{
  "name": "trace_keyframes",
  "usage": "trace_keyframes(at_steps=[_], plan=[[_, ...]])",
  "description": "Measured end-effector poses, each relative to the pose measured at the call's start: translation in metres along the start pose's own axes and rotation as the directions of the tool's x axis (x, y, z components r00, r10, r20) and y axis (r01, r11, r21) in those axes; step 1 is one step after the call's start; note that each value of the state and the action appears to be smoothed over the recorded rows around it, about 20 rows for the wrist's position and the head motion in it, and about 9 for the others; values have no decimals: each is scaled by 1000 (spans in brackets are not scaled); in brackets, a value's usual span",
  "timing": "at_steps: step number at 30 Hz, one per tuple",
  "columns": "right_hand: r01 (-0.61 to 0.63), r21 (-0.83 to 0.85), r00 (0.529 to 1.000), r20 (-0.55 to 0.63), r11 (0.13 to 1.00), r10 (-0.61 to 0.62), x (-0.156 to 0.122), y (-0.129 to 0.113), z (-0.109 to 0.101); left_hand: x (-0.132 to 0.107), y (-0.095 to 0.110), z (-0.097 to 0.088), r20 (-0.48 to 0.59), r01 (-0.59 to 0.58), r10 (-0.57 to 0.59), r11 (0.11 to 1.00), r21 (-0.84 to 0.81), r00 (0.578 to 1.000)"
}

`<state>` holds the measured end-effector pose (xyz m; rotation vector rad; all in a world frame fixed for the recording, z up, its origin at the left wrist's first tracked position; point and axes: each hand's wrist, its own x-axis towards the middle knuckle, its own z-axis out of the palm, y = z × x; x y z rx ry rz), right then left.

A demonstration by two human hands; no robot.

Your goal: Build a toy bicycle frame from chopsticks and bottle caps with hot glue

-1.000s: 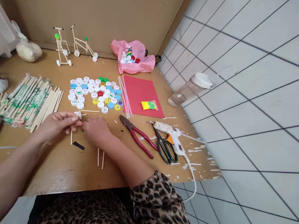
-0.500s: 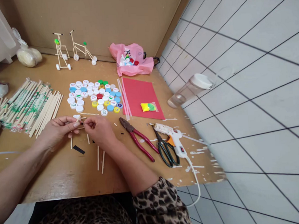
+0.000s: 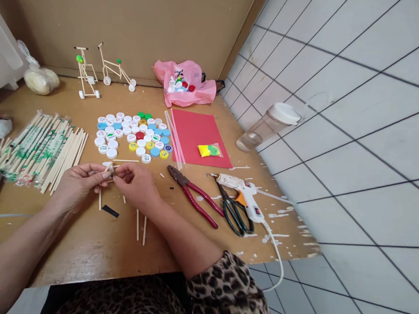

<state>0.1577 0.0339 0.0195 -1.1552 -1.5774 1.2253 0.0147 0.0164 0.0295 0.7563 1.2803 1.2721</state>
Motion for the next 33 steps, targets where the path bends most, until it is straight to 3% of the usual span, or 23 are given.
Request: trace_keyframes(at_steps=[3,6,13,17,25,33], plan=[[-152,149,988,52,977,146,0,-2,-4,-1,3,1,-9,-14,14,1000,3,1000],[-256,184,964,126,949,236,0,-6,-9,-2,6,1,-8,-17,17,1000,3,1000],[-310,259,946,182,915,268,-1,-8,-7,-1,3,-1,23,-20,20,999,39,1000],[-267,269,962,136,926,238,-2,-7,-7,-2,3,0,34,0,-2,999,35,999],[-12,220,997,-76,975,29,-5,-10,-8,-2,0,-2,78,-27,20,997,78,997],[35,172,993,-114,985,-16,-8,-10,-6,-4,-3,-2,105,-46,35,993,105,994]])
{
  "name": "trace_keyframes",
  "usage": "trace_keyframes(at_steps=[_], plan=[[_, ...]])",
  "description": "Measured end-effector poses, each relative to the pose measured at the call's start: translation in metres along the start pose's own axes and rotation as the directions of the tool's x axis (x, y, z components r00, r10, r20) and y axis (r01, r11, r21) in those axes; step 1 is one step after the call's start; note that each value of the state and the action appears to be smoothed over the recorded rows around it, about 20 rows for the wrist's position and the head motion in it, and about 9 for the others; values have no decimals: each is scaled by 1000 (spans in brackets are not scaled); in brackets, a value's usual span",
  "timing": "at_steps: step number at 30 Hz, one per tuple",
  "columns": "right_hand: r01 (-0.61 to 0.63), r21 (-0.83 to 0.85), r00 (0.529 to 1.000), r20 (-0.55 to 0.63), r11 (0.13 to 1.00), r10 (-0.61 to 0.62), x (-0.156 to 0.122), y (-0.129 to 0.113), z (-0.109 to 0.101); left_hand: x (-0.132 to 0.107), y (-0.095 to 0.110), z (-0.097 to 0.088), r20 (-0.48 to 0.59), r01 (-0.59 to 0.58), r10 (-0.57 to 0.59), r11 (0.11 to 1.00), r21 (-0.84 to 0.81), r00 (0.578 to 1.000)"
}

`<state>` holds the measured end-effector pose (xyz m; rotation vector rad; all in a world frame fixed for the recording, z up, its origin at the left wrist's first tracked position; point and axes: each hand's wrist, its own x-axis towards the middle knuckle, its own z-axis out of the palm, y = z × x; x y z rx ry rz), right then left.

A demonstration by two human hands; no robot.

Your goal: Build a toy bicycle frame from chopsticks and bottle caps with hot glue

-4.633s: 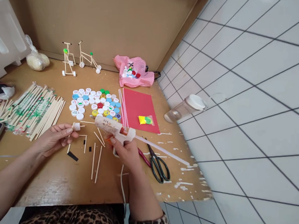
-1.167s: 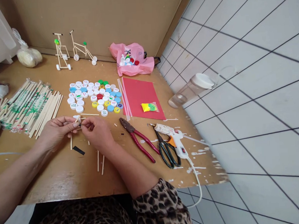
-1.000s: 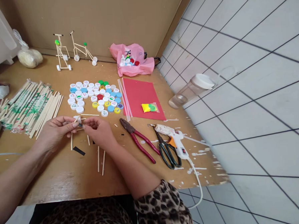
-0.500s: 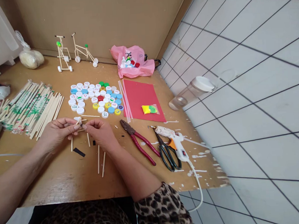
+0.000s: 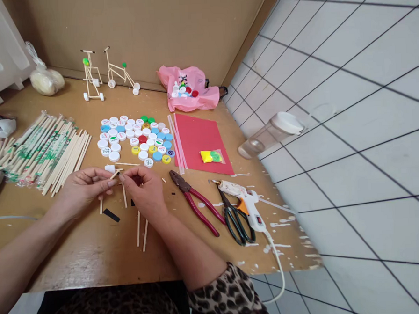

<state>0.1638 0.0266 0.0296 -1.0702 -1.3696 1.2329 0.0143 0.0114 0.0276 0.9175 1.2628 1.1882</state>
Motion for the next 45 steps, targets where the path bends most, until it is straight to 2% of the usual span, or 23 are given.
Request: trace_keyframes(at_steps=[7,16,35,45], plan=[[-29,-42,1000,-9,999,29,0,0,0,-2,4,2,-19,12,-12,1000,4,1000],[-34,-48,999,-24,998,33,1,2,1,-1,0,0,0,-13,13,1000,22,1000],[-77,21,997,1,997,77,1,6,3,-2,1,1,-8,-25,26,999,25,1000],[-58,-22,997,-56,998,57,2,5,2,-3,-2,2,-14,-52,52,998,23,999]])
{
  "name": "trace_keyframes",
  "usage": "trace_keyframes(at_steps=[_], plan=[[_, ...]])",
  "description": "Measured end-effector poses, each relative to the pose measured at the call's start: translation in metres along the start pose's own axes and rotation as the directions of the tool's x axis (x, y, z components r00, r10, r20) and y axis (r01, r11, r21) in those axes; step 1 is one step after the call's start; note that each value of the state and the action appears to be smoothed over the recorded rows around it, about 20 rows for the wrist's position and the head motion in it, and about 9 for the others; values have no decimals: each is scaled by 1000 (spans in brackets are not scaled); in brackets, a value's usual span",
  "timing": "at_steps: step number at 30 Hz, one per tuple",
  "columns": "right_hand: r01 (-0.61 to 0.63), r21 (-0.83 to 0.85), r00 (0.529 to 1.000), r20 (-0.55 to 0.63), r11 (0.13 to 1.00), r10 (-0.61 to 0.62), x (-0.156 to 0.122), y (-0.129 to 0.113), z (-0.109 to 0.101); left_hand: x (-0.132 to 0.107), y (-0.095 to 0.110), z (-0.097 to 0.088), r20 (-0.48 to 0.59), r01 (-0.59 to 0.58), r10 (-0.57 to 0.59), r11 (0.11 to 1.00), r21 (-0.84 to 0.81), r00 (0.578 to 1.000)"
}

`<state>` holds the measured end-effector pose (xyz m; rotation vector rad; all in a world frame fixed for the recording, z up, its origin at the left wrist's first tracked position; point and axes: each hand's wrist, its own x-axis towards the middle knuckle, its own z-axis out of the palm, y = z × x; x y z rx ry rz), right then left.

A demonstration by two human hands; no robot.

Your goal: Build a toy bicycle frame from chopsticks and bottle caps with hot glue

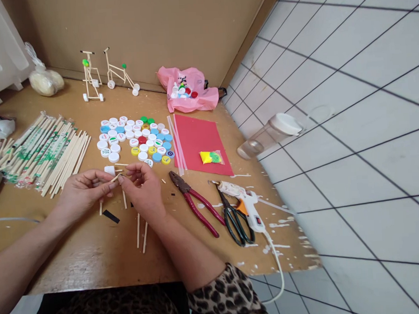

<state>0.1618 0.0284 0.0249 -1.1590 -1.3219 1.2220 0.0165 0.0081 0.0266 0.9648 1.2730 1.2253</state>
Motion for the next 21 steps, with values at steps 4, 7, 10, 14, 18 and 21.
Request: trace_keyframes(at_steps=[4,7,10,14,18,21], plan=[[-6,-4,1000,0,1000,6,0,0,0,0,-3,0,17,-16,16,1000,2,1000],[-8,8,1000,-4,1000,8,0,-1,1,0,-2,1,14,-9,9,1000,-10,1000],[-14,18,1000,-2,1000,14,0,-1,1,-1,0,2,-4,9,-9,1000,-13,1000],[-27,45,1000,-1,999,27,-1,-1,1,-1,1,2,-6,24,-24,1000,-2,1000],[-40,79,999,0,996,40,-1,-1,1,-1,-1,1,-4,0,0,1000,10,1000],[-56,98,998,3,994,56,0,-1,2,0,-3,1,-3,-19,19,1000,16,1000]])
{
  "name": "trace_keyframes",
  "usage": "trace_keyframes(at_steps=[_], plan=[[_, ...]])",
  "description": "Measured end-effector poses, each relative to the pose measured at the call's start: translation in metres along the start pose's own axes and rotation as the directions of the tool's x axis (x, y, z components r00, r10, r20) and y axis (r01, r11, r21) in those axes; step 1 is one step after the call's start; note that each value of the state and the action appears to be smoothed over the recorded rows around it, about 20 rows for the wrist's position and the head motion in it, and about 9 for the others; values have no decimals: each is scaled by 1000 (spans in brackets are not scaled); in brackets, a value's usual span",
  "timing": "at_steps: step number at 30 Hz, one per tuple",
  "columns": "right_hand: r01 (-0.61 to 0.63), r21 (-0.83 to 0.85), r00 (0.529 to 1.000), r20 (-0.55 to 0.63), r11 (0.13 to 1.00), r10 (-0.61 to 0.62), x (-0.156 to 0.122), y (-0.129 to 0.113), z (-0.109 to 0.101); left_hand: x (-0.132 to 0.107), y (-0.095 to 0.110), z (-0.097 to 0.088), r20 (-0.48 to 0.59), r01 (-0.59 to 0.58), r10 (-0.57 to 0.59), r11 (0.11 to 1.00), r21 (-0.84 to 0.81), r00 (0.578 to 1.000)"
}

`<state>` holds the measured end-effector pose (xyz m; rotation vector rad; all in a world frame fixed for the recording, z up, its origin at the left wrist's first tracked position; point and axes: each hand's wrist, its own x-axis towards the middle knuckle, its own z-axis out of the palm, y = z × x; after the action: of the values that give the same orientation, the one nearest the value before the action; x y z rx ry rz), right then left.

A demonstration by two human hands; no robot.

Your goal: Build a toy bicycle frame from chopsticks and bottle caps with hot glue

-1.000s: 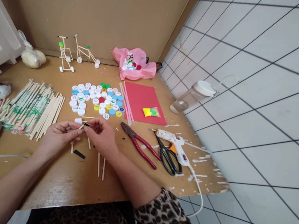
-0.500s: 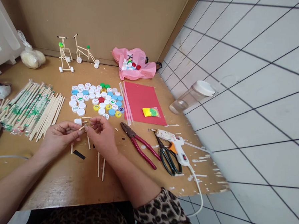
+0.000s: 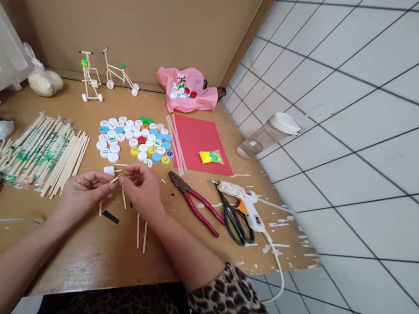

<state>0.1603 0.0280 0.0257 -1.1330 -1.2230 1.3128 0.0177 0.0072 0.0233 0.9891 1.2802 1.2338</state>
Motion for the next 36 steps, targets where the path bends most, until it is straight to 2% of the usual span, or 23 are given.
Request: trace_keyframes(at_steps=[6,14,19,23,28,36], plan=[[-20,11,1000,4,1000,20,0,-1,1,-1,0,2,-37,-14,15,1000,13,999],[-34,17,999,25,999,33,0,-1,0,-2,5,3,-45,38,-39,999,-23,998],[24,20,1000,4,1000,-24,1,-4,-5,1,7,-1,1,88,-88,995,-44,996],[60,17,997,37,998,-60,-1,-4,-7,3,8,-2,2,112,-112,992,-50,994],[24,11,998,65,1000,-24,-1,-3,-5,0,9,1,-37,72,-74,996,-60,997],[3,12,998,64,1000,-4,1,0,-4,-1,7,1,-6,48,-48,998,-29,999]])
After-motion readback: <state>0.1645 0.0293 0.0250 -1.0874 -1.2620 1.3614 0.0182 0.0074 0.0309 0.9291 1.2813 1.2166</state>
